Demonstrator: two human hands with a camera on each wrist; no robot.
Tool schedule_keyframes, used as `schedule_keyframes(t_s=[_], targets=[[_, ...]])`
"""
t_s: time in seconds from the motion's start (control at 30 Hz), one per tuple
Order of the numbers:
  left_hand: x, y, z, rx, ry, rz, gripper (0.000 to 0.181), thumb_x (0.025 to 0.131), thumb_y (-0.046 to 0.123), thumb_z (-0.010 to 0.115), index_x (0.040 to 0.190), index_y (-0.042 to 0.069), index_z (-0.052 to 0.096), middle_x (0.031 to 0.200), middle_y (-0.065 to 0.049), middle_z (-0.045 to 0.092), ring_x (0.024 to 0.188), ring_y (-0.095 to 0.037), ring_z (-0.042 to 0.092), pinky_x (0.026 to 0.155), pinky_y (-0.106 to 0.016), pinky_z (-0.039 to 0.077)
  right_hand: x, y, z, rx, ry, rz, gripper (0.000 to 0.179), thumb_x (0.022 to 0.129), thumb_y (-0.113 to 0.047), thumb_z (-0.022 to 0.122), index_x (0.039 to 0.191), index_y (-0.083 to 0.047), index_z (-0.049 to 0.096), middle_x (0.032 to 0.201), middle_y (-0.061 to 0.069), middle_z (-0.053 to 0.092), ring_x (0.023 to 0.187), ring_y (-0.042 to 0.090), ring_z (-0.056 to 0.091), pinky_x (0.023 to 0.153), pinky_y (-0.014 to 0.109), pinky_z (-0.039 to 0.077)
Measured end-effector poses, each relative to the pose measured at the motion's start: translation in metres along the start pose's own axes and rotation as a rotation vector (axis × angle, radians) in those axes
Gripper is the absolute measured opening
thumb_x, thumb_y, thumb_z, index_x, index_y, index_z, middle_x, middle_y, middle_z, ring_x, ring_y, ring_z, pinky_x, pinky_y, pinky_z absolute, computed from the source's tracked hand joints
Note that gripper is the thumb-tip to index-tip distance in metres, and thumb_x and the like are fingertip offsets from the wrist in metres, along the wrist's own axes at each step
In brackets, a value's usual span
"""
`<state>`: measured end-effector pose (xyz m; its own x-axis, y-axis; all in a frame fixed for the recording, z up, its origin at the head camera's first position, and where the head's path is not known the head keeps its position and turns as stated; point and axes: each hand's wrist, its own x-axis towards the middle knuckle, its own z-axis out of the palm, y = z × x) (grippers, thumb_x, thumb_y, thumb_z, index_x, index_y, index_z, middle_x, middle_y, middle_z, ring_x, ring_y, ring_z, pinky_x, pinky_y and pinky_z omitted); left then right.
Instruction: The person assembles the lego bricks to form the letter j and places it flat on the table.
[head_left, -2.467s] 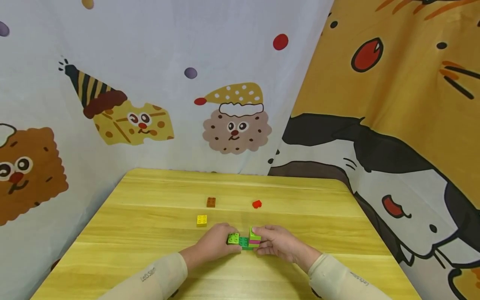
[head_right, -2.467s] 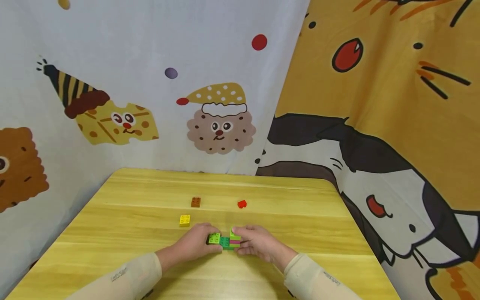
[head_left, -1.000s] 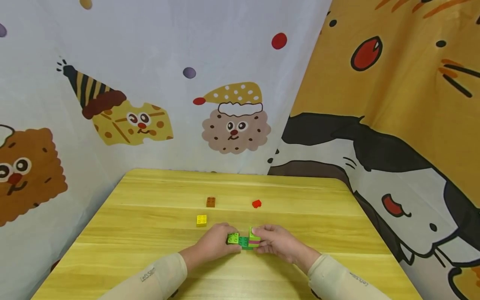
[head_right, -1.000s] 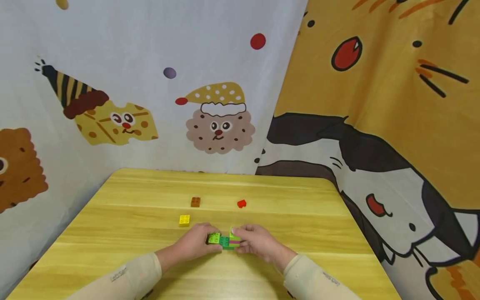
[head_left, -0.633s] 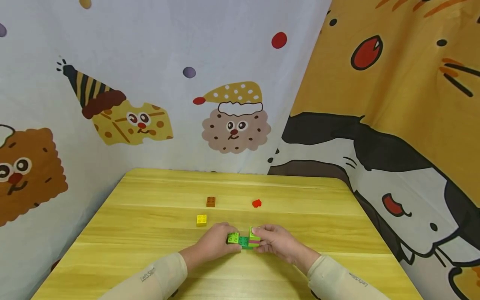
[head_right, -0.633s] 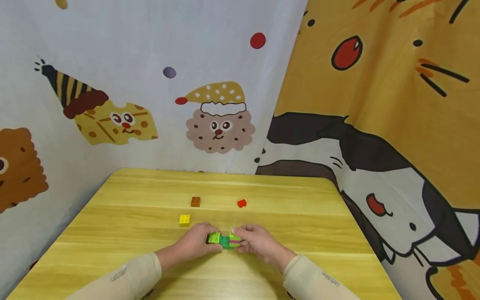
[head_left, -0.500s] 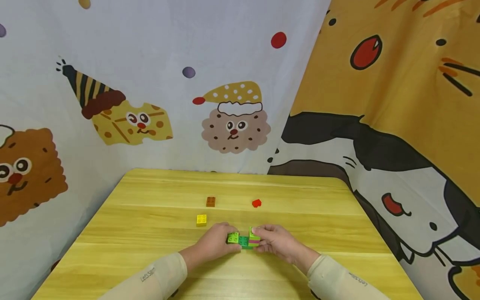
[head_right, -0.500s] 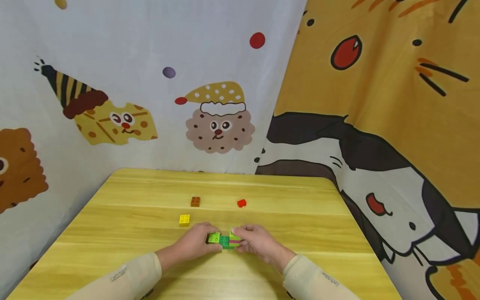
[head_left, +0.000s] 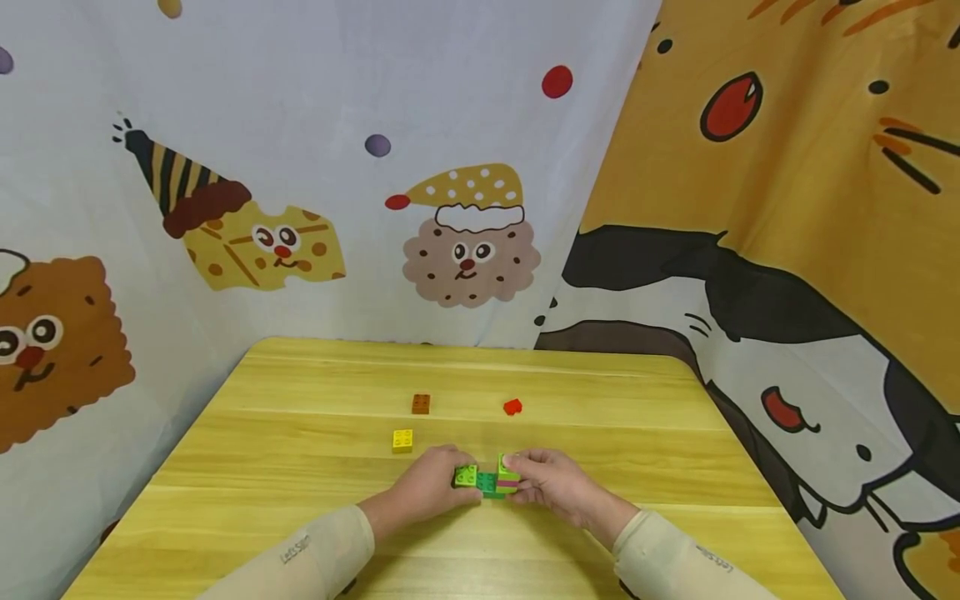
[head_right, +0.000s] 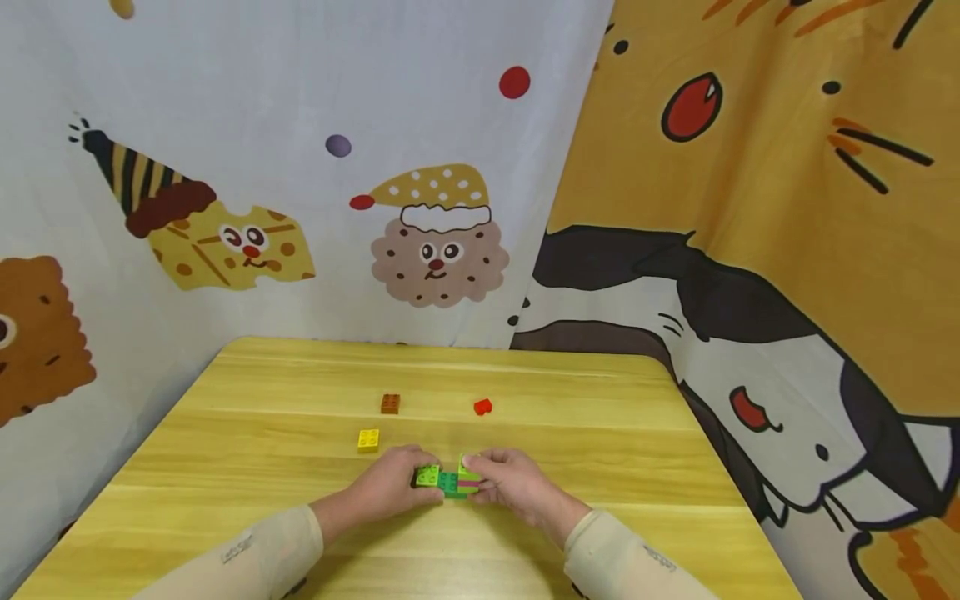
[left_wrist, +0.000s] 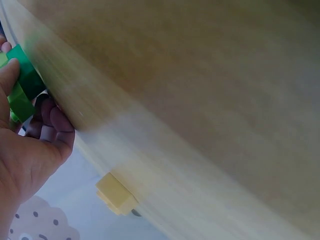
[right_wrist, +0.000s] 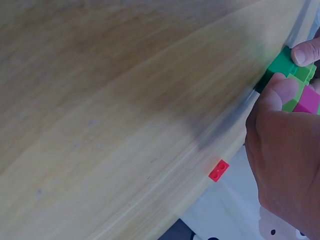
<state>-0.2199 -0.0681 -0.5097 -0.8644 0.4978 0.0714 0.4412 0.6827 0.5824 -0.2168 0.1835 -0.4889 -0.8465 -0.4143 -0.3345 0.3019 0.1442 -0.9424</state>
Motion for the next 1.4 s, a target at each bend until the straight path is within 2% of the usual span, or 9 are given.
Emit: schedule_keyframes(t_s=[0.3,0.5,0.67,0.77,0.97,1.4], targets=[[0.0001,-0.0008,0.0009,0.005,-0.001,0.000,0.045,0.088,0.039,0.089,0.122,0.011,0.078,0.095,0.005,0.067,0.077,-0.004,0.053,0.067,-0.020,0.048,0.0004,0.0009,0.0002,-0.006,0.005,-0.004,0.062,0.103,-0.044,0.070,0.133,0.009,0.059,0.115,0.016,0.069,0.097,0.019,0.071,0.094,0.035,0.063],[0.0001,-0.0007,0.0007,-0.001,0.002,-0.001,0.044,0.088,0.038,0.089,0.121,0.011,0.078,0.095,0.005,0.067,0.077,-0.003,0.053,0.067,-0.020,0.048,-0.0012,-0.0010,-0.0004,-0.005,-0.004,0.003,0.067,0.104,-0.044,0.069,0.142,0.010,0.054,0.120,0.018,0.069,0.100,0.020,0.071,0.095,0.035,0.063],[0.0000,0.0001,0.0003,0.007,0.006,0.006,0.043,0.088,0.038,0.089,0.120,0.011,0.078,0.095,0.005,0.069,0.077,-0.003,0.053,0.067,-0.020,0.048,-0.0042,-0.0035,-0.0022,-0.022,0.004,0.010,0.069,0.105,-0.045,0.068,0.151,0.002,0.048,0.125,0.022,0.071,0.103,0.025,0.076,0.089,0.036,0.064],[-0.0003,0.0015,-0.0005,0.005,0.007,0.008,0.043,0.088,0.037,0.089,0.120,0.010,0.078,0.094,0.005,0.068,0.076,-0.003,0.053,0.067,-0.020,0.048,-0.0046,-0.0049,-0.0017,-0.027,0.020,0.007,0.069,0.104,-0.045,0.070,0.154,-0.002,0.049,0.124,0.019,0.073,0.101,0.027,0.078,0.087,0.039,0.065],[0.0002,0.0017,-0.0007,0.003,0.006,0.009,0.044,0.088,0.036,0.089,0.121,0.010,0.077,0.094,0.006,0.067,0.075,-0.003,0.053,0.066,-0.020,0.048,-0.0046,-0.0075,0.0012,-0.032,0.047,-0.008,0.061,0.103,-0.041,0.072,0.149,-0.005,0.055,0.124,0.009,0.065,0.096,0.026,0.079,0.086,0.040,0.065],[-0.0002,0.0001,-0.0004,0.002,-0.001,0.003,0.046,0.088,0.038,0.089,0.123,0.010,0.077,0.094,0.005,0.067,0.075,-0.004,0.053,0.065,-0.020,0.048,-0.0052,-0.0073,0.0028,-0.036,0.052,-0.003,0.058,0.104,-0.041,0.071,0.148,-0.006,0.058,0.121,0.007,0.064,0.093,0.022,0.077,0.085,0.038,0.064]])
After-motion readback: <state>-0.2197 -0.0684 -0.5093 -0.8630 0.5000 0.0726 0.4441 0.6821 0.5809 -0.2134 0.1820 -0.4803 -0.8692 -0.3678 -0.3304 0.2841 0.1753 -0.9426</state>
